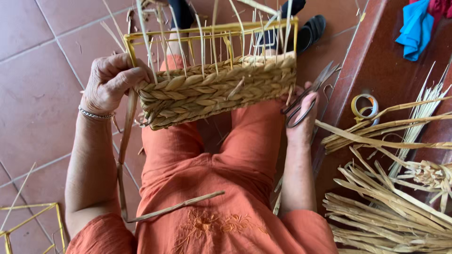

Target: The person weaves a rectangular basket using dried palm leaves and a yellow wire frame. They interlace the leaves through the frame, trim excess material with scissors, and continue adding rows to build up the basket walls.

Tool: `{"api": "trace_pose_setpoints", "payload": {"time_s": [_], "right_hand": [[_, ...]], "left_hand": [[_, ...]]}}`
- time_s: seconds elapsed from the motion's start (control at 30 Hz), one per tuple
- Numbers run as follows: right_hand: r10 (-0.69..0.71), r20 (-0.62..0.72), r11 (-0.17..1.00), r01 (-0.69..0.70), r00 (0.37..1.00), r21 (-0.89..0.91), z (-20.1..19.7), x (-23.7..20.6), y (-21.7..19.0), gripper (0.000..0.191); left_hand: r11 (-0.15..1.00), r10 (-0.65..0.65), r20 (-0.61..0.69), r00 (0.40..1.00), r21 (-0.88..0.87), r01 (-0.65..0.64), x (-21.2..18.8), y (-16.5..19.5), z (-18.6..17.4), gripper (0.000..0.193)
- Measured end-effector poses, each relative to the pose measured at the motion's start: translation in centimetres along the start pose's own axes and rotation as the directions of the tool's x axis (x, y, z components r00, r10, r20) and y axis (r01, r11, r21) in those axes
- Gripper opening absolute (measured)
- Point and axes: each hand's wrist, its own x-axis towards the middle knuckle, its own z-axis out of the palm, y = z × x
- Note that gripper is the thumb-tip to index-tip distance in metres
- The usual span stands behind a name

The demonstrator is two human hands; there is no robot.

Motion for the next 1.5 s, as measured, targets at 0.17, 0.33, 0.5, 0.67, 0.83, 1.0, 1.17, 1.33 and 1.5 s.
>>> {"api": "trace_pose_setpoints", "payload": {"time_s": [0.17,0.33,0.5,0.67,0.83,1.0,1.17,1.33,1.5], "right_hand": [[-0.168,-0.039,0.982,0.164,0.985,-0.089,0.1,-3.2,-0.9,0.063],[-0.246,0.013,0.948,0.243,0.969,-0.203,1.5,-7.5,-1.3,0.072],[-0.175,0.109,0.917,0.203,0.978,-0.345,2.3,-8.8,0.3,0.077],[-0.155,0.103,0.884,0.184,0.983,-0.430,1.8,-8.4,1.9,0.073],[-0.113,0.157,0.911,0.165,0.981,-0.377,0.4,-7.9,1.3,0.067],[0.050,0.140,0.912,0.012,0.989,-0.410,-1.5,-5.8,-1.3,0.070],[-0.140,0.394,0.358,0.418,0.908,-0.835,-3.6,-4.1,-5.8,0.068],[-0.144,0.629,-0.060,0.627,0.764,-0.776,-3.4,-3.5,-7.9,0.067],[-0.088,0.688,-0.144,0.674,0.720,-0.724,-3.6,-3.1,-7.7,0.067]], "left_hand": [[0.894,0.136,0.047,0.990,0.425,-0.142,3.6,4.4,-0.1,0.018],[0.892,0.139,-0.065,0.988,0.441,-0.097,7.4,1.8,-0.5,0.020],[0.921,0.010,-0.178,0.984,0.384,0.060,7.6,-6.2,-2.1,0.023],[0.874,-0.097,-0.233,0.968,0.446,0.195,6.3,-12.6,-3.7,0.026],[0.960,-0.210,-0.244,0.947,0.132,0.247,7.0,-13.7,-4.1,0.023],[0.528,0.398,-0.084,0.913,0.836,-0.153,6.8,-8.0,-2.5,0.032],[0.285,0.411,0.201,0.889,0.898,-0.335,3.7,-2.7,9.7,0.058],[0.348,0.375,0.570,0.731,0.645,-0.681,4.4,-2.7,21.5,0.056],[0.477,0.383,0.600,0.702,0.523,-0.707,6.9,-2.3,23.0,0.046]]}}
